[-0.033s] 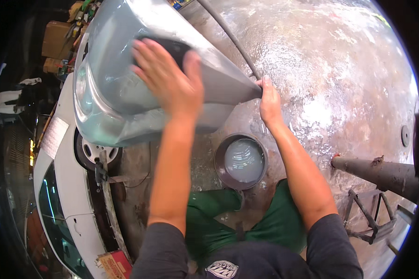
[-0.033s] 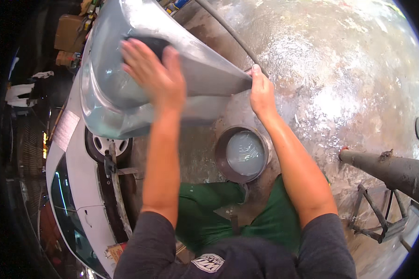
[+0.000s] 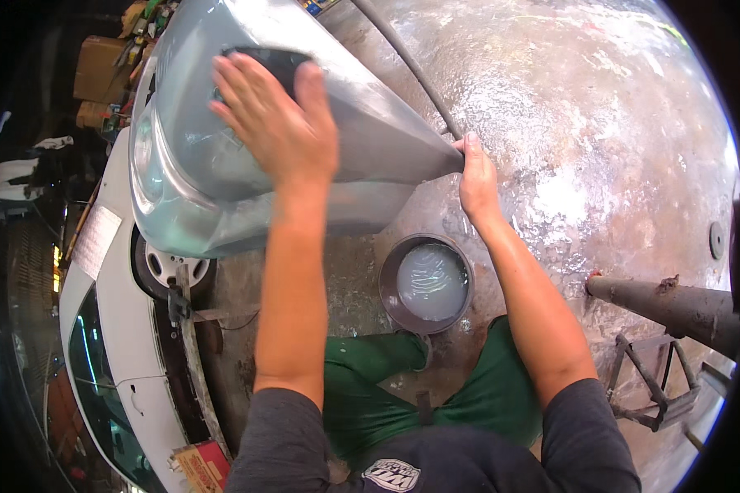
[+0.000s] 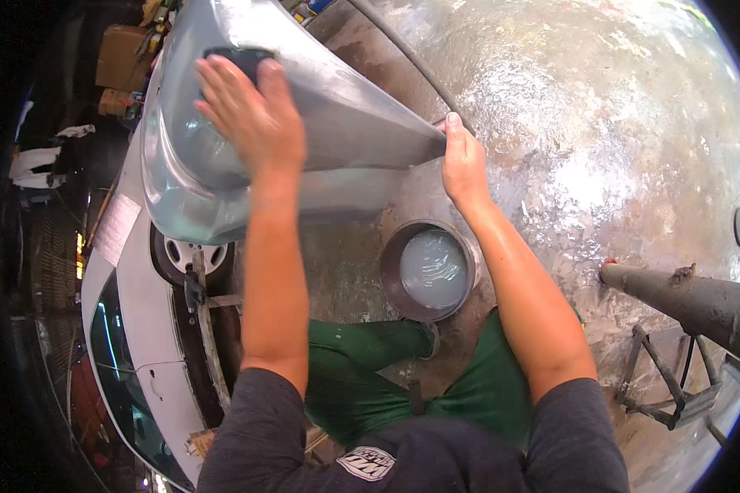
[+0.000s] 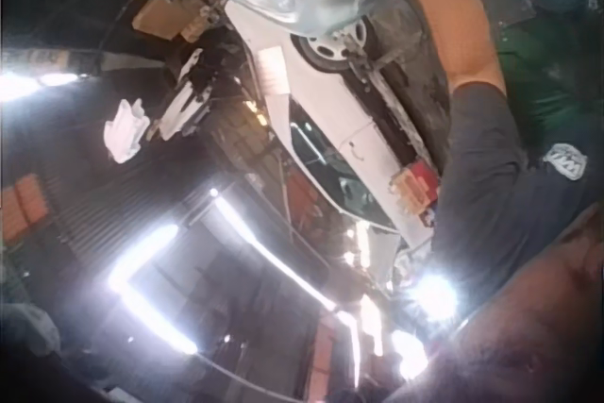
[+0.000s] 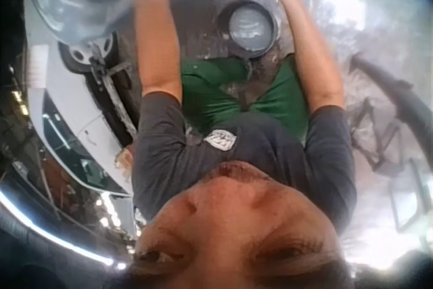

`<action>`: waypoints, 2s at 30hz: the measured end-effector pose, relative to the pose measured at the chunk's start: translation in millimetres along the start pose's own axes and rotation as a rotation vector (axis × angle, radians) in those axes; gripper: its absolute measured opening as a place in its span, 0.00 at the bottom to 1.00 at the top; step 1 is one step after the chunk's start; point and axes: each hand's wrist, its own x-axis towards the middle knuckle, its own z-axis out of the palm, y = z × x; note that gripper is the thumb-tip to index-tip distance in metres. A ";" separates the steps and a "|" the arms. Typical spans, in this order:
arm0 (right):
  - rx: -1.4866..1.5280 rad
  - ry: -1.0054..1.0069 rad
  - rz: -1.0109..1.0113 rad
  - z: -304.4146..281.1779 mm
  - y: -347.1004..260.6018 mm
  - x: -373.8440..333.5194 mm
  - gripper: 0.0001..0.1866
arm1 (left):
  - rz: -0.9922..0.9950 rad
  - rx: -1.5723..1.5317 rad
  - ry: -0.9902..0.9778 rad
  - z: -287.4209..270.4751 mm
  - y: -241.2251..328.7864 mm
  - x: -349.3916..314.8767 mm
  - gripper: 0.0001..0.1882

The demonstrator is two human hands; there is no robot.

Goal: Sanding a car bumper with a sanding block and water.

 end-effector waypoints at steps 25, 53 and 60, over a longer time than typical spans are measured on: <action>-0.048 0.033 -0.061 5.9 -4.9 -2.4 0.28 | 0.284 -0.010 -0.028 5.7 -10.5 -9.2 0.46; -0.016 0.014 -0.058 5.3 4.9 4.4 0.26 | 0.189 0.118 -0.091 -8.2 -35.1 47.9 0.51; -0.060 0.051 -0.086 1.3 9.0 2.7 0.27 | 0.302 0.133 -0.067 -14.3 -22.8 -23.1 0.54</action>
